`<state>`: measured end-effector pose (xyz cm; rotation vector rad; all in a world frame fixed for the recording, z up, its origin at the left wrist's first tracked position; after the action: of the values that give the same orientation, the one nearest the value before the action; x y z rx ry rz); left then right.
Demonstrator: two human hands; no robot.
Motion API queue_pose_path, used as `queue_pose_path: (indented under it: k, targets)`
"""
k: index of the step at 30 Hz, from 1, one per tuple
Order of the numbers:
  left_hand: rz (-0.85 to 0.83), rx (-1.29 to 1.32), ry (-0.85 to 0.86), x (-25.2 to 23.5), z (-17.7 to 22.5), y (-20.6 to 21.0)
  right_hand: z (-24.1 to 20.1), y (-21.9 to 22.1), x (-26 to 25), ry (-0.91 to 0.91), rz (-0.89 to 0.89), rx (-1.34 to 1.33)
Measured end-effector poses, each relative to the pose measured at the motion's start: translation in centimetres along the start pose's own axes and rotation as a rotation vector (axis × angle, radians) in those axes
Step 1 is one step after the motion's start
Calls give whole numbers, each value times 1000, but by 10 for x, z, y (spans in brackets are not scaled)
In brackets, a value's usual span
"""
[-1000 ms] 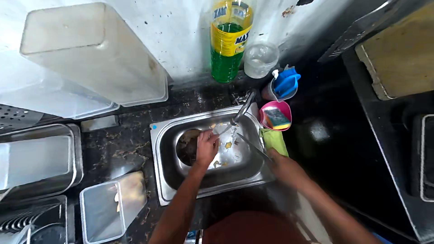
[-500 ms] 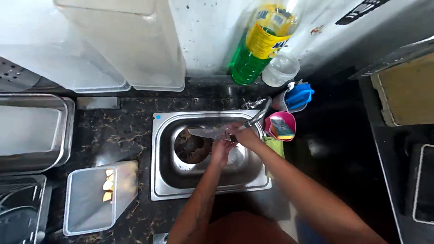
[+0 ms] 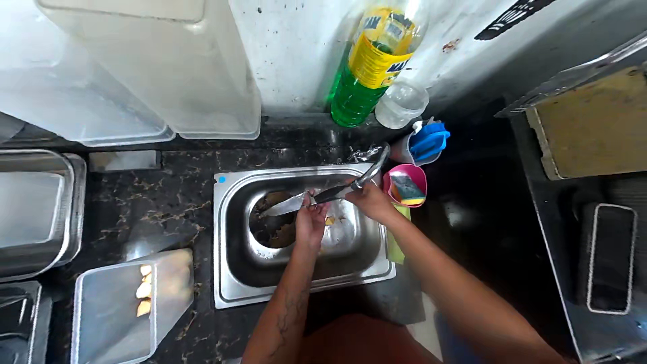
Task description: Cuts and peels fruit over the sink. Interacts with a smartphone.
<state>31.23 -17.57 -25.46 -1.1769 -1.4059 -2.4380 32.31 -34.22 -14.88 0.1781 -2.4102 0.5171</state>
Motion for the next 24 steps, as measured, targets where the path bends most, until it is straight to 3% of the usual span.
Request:
queue_pose_path:
  k: [3,8,10,14,17,24]
  targets:
    - [-33,66,23,9,-3,1,13,32,-4,-99,-102,-504]
    - [-91,159,73,11,-1,-11,-4,47,2,-270,-76,-229]
    - [-81,118,61,12,-2,-5,-6,47,4,-222,-32,-296]
    - [-61,-36,23,11,-2,12,12,35,2,-110,74,-673]
    - [-72,-50,-14,7,-5,18,10,29,13,-208,13,-540]
    - [-295,-154,-179,16,-38,49,14,3,51,-353,202,-428]
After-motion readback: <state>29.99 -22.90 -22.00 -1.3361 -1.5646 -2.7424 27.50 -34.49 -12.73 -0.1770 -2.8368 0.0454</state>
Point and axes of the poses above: each hand's wrist, its own x-axis away from the middle knuckle, its own y-axis out of the palm, z = x × y, the point moved 7 cm from there along -x, towards the middle knuckle, and after that the axes turned 9 degrees about -z, right-handed, at the moved point
